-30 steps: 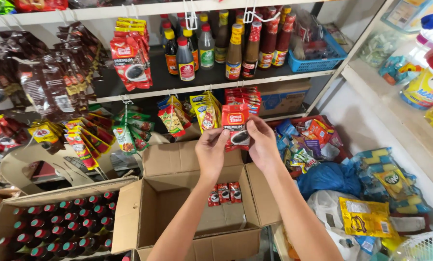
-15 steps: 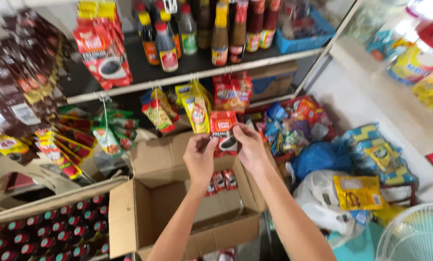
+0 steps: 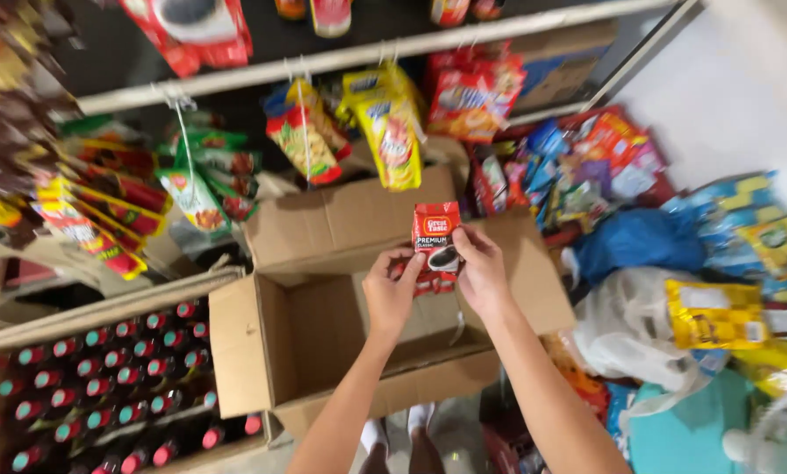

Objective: Picking various grocery items from shelves and packing them into a cardboard box.

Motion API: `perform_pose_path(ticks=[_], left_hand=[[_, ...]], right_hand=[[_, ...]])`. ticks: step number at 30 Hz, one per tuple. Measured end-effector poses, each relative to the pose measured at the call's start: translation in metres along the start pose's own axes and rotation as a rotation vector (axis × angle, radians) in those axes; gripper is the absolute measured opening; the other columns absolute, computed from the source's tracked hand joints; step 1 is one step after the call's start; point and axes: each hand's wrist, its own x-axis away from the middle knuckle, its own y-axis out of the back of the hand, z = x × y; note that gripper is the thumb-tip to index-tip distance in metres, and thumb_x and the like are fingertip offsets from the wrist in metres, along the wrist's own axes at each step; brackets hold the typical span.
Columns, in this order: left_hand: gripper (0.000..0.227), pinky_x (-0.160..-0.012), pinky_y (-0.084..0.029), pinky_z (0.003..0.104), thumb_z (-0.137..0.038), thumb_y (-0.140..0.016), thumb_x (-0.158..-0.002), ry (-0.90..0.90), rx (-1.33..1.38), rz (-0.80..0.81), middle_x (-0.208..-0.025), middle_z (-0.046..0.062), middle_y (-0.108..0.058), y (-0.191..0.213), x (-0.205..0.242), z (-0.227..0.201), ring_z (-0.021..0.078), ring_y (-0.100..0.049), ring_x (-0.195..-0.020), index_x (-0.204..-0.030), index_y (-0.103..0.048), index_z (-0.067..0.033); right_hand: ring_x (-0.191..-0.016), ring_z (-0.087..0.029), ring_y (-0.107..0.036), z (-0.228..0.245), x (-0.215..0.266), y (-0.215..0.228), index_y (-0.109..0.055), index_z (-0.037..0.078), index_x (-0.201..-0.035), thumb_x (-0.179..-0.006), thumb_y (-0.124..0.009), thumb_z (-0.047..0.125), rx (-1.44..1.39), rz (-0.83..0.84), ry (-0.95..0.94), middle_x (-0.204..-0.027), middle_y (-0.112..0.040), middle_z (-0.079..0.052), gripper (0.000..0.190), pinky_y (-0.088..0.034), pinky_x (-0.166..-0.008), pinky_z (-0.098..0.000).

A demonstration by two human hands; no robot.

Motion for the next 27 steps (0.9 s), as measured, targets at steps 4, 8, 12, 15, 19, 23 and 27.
perform_pose_path(ticks=[4, 8, 12, 15, 19, 23, 27], left_hand=[[0.022, -0.066, -0.056, 0.028, -0.015, -0.079, -0.090, 0.086, -0.109, -0.028, -0.085, 0.010, -0.077, 0.021, -0.008, 0.067, 0.0102, -0.065, -0.074, -0.101, -0.074, 0.0037], [0.021, -0.073, -0.060, 0.028, -0.015, -0.077, -0.091, 0.045, -0.184, -0.053, -0.090, 0.011, -0.080, 0.044, -0.014, 0.133, 0.0124, -0.075, -0.082, -0.100, -0.072, 0.0034], [0.026, -0.076, -0.061, 0.030, -0.012, -0.076, -0.089, 0.150, -0.172, -0.093, -0.096, 0.012, -0.079, 0.061, -0.027, 0.188, 0.0133, -0.075, -0.087, -0.108, -0.067, 0.0029], [0.024, -0.080, -0.061, 0.030, -0.010, -0.076, -0.093, 0.080, -0.247, -0.108, -0.098, 0.015, -0.079, 0.074, -0.039, 0.252, 0.0151, -0.076, -0.087, -0.110, -0.068, 0.0038], [0.023, -0.079, -0.061, 0.029, -0.011, -0.074, -0.092, 0.205, -0.286, -0.116, -0.098, 0.014, -0.080, 0.081, -0.046, 0.306, 0.0135, -0.077, -0.088, -0.110, -0.068, 0.0018], [0.022, -0.077, -0.060, 0.029, -0.010, -0.072, -0.093, 0.257, -0.284, -0.125, -0.098, 0.013, -0.079, 0.085, -0.055, 0.357, 0.0144, -0.077, -0.087, -0.111, -0.067, 0.0021], [0.023, -0.067, -0.062, 0.033, -0.008, -0.073, -0.093, 0.382, -0.271, -0.116, -0.093, 0.016, -0.079, 0.087, -0.067, 0.395, 0.0175, -0.076, -0.079, -0.112, -0.067, 0.0035]], right_hand=[[-0.096, -0.016, -0.070, -0.051, -0.001, 0.009, -0.069, 0.002, -0.117, -0.096, -0.070, 0.017, 0.054, -0.060, -0.072, -0.106, -0.073, -0.005, 0.025, -0.058, -0.084, -0.0352], [-0.094, -0.012, -0.067, -0.128, -0.013, 0.051, -0.067, 0.002, -0.114, -0.096, -0.074, 0.014, 0.206, -0.078, -0.030, -0.103, -0.070, -0.002, 0.023, -0.056, -0.080, -0.0302], [-0.084, -0.009, -0.063, -0.199, -0.028, 0.085, -0.071, 0.001, -0.110, -0.097, -0.075, 0.016, 0.444, -0.111, -0.058, -0.095, -0.071, -0.001, 0.020, -0.049, -0.069, -0.0260], [-0.080, -0.009, -0.064, -0.234, -0.037, 0.093, -0.070, 0.003, -0.112, -0.093, -0.074, 0.013, 0.546, -0.109, -0.087, -0.091, -0.073, -0.002, 0.022, -0.050, -0.068, -0.0247], [-0.082, -0.009, -0.065, -0.269, -0.047, 0.118, -0.071, 0.002, -0.116, -0.092, -0.074, 0.011, 0.759, -0.112, -0.144, -0.094, -0.074, -0.006, 0.026, -0.051, -0.069, -0.0250], [-0.087, -0.010, -0.066, -0.300, -0.068, 0.155, -0.071, 0.004, -0.125, -0.091, -0.070, 0.008, 0.872, 0.027, -0.215, -0.107, -0.077, -0.004, 0.034, -0.053, -0.077, -0.0256], [-0.088, -0.012, -0.065, -0.319, -0.089, 0.175, -0.070, 0.004, -0.130, -0.092, -0.067, 0.006, 1.073, 0.133, -0.333, -0.102, -0.076, -0.006, 0.038, -0.051, -0.079, -0.0274]])
